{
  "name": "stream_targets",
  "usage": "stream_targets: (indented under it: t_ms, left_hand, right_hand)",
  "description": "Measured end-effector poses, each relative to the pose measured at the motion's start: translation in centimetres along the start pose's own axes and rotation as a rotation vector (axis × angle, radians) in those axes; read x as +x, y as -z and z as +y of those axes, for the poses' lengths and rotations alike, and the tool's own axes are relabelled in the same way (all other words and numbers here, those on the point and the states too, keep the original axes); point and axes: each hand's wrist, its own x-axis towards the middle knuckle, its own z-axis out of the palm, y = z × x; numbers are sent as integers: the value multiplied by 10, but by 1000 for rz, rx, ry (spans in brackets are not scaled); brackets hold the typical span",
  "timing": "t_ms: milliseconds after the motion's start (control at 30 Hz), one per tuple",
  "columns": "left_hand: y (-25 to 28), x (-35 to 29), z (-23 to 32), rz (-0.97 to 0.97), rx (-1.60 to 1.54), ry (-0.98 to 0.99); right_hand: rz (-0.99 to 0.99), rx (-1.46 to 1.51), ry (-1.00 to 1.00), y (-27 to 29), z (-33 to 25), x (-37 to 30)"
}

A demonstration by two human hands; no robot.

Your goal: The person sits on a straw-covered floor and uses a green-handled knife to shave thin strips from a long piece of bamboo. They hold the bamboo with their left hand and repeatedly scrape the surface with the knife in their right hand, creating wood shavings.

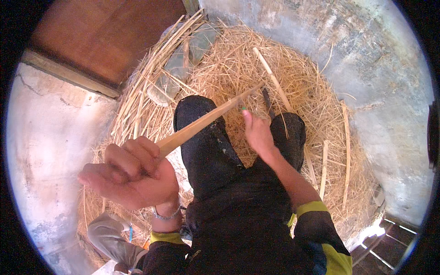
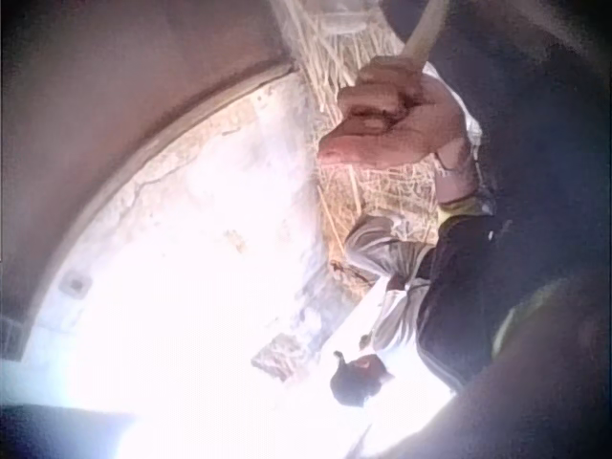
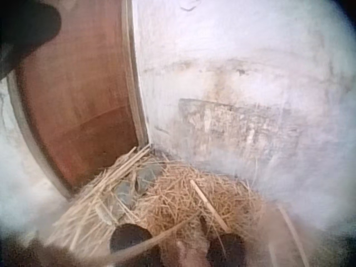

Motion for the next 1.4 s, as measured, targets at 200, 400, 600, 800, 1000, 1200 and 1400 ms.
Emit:
stream_targets:
  t_ms: [200, 400, 600, 800, 1000, 1200, 1400]
  left_hand:
    - [7, 1, 1, 71, -10, 6]
    - [3, -1, 2, 58, 22, 30]
    - [12, -4, 0, -15, 31, -22]
    - [9, -6, -1, -14, -16, 2]
    - [-3, -1, -4, 58, 90, -16]
    - [6, -2, -3, 4, 65, -72]
    - [5, -2, 0, 11, 3, 41]
  right_hand:
    - [-12, -11, 218, 4, -18, -22]
    - [-71, -156, 26, 20, -13, 3]
    - [-32, -196, 172, 33, -46, -32]
    - [98, -107, 345, 24, -10, -21]
    - [-95, -154, 48, 2, 15, -9]
    - [-136, -145, 171, 27, -31, -25]
    - [-67, -99, 53, 13, 16, 7]
